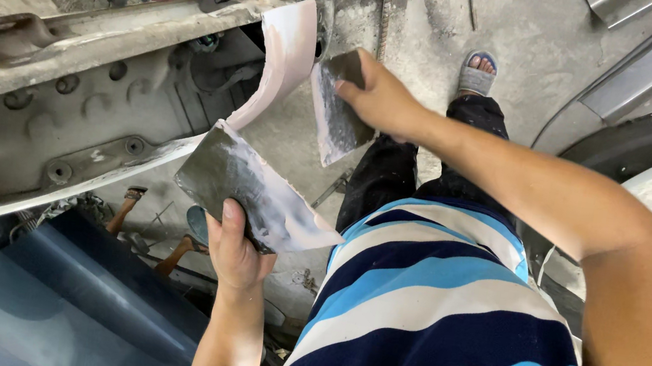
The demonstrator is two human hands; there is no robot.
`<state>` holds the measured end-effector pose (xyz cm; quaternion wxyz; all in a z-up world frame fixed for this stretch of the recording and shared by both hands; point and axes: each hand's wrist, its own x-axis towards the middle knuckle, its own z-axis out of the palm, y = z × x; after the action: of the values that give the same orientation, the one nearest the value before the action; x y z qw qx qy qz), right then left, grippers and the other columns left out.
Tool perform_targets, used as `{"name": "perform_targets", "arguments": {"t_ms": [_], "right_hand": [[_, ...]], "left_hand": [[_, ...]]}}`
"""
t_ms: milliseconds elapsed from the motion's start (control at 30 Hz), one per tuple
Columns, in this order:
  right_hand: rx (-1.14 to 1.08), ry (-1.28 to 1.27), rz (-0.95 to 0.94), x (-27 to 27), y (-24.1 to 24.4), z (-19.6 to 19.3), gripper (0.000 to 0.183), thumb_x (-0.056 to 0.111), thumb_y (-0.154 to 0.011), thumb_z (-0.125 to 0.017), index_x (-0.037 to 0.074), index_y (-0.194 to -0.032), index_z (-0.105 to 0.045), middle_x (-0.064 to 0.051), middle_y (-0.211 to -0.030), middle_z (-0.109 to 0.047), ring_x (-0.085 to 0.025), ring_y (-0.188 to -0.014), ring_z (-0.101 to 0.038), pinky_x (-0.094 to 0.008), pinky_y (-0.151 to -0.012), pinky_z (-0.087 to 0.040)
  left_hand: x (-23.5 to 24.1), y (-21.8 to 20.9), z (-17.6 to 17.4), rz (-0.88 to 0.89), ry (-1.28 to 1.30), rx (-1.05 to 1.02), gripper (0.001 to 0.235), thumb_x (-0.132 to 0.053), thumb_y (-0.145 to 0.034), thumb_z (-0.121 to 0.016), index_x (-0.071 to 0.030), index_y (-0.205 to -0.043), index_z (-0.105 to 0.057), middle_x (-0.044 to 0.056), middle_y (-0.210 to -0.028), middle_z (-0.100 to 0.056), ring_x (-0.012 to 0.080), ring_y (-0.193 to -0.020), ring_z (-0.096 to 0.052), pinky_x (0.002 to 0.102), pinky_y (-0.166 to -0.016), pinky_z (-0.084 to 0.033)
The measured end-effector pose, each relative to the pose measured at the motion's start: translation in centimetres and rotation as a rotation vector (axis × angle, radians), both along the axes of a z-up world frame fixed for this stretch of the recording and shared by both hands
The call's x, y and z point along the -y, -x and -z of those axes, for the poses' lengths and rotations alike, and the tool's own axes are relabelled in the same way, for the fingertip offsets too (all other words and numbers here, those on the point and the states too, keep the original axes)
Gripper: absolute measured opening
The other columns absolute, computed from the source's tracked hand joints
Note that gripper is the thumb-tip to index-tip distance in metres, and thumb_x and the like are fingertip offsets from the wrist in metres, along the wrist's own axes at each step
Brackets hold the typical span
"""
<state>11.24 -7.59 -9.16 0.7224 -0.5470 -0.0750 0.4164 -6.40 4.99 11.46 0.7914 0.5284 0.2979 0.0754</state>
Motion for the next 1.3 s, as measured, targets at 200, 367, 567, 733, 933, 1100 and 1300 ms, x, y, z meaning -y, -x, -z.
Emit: {"name": "perform_targets", "arguments": {"t_ms": [200,367,567,733,933,1100,1300], "right_hand": [[0.161,0.276,-0.015,0.8,3.3,-0.5,0.042,0.016,-0.102,-0.06,0.007,-0.141,-0.047,-0.015,-0.114,-0.067,-0.024,-0.106,-0.064,-0.037,-0.094,-0.05],[0.155,0.133,0.209,5.1,3.1,0.3,0.035,0.013,-0.102,-0.064,0.003,-0.134,-0.055,-0.011,-0.122,-0.068,-0.022,-0.115,-0.063,-0.036,-0.102,-0.049],[-0.436,-0.001,0.08,13.7,4.7,-1.9,0.047,0.011,-0.093,-0.07,0.003,-0.137,-0.057,-0.004,-0.117,-0.066,-0.014,-0.103,-0.062,-0.033,-0.092,-0.052],[-0.104,0.21,-0.101,17.2,5.4,-7.6,0.051,0.013,-0.089,-0.071,0.002,-0.137,-0.056,-0.002,-0.119,-0.068,-0.01,-0.107,-0.061,-0.027,-0.093,-0.05],[0.221,0.74,-0.176,16.8,9.0,-11.7,0.04,0.016,-0.092,-0.071,0.001,-0.128,-0.067,-0.012,-0.106,-0.072,-0.016,-0.095,-0.061,-0.032,-0.084,-0.051],[0.773,0.55,0.441,13.9,16.9,-15.6,0.035,0.013,-0.111,-0.057,0.001,-0.144,-0.057,-0.011,-0.12,-0.058,-0.018,-0.112,-0.055,-0.03,-0.099,-0.045],[1.161,0.181,0.458,9.8,22.5,-17.5,0.021,-0.002,-0.111,-0.051,0.008,-0.129,-0.056,-0.016,-0.142,-0.053,-0.027,-0.129,-0.059,-0.036,-0.111,-0.052]], "left_hand": [[-1.2,2.0,1.6,0.004,0.034,-0.04,0.049,-0.026,-0.109,-0.061,-0.005,-0.149,-0.043,0.011,-0.135,-0.06,0.0255,-0.12,-0.063,0.041,-0.103,-0.053],[-2.2,3.2,7.6,-0.103,0.216,-0.313,0.048,-0.023,-0.102,-0.066,-0.007,-0.142,-0.046,0.011,-0.129,-0.062,0.0261,-0.114,-0.066,0.043,-0.097,-0.056],[3.0,2.7,15.4,0.129,0.892,-0.426,0.039,-0.021,-0.104,-0.065,-0.002,-0.136,-0.055,0.013,-0.121,-0.068,0.0248,-0.104,-0.071,0.04,-0.093,-0.059],[3.7,1.4,14.5,0.371,0.969,-0.285,0.042,-0.018,-0.105,-0.065,-0.004,-0.142,-0.051,0.013,-0.126,-0.067,0.0221,-0.109,-0.07,0.039,-0.096,-0.058],[1.0,0.8,12.1,0.377,0.769,-0.221,0.044,-0.025,-0.102,-0.067,-0.005,-0.137,-0.05,0.01,-0.121,-0.066,0.0216,-0.108,-0.066,0.042,-0.093,-0.057],[2.3,2.5,10.5,0.214,0.118,-0.003,0.044,-0.035,-0.11,-0.061,0.0,-0.137,-0.06,0.008,-0.13,-0.068,0.0174,-0.12,-0.061,0.036,-0.108,-0.047],[2.6,3.8,4.8,0.122,0.7,0.055,0.042,-0.03,-0.106,-0.06,-0.008,-0.14,-0.052,0.004,-0.131,-0.06,0.0172,-0.118,-0.058,0.038,-0.104,-0.046]]}}
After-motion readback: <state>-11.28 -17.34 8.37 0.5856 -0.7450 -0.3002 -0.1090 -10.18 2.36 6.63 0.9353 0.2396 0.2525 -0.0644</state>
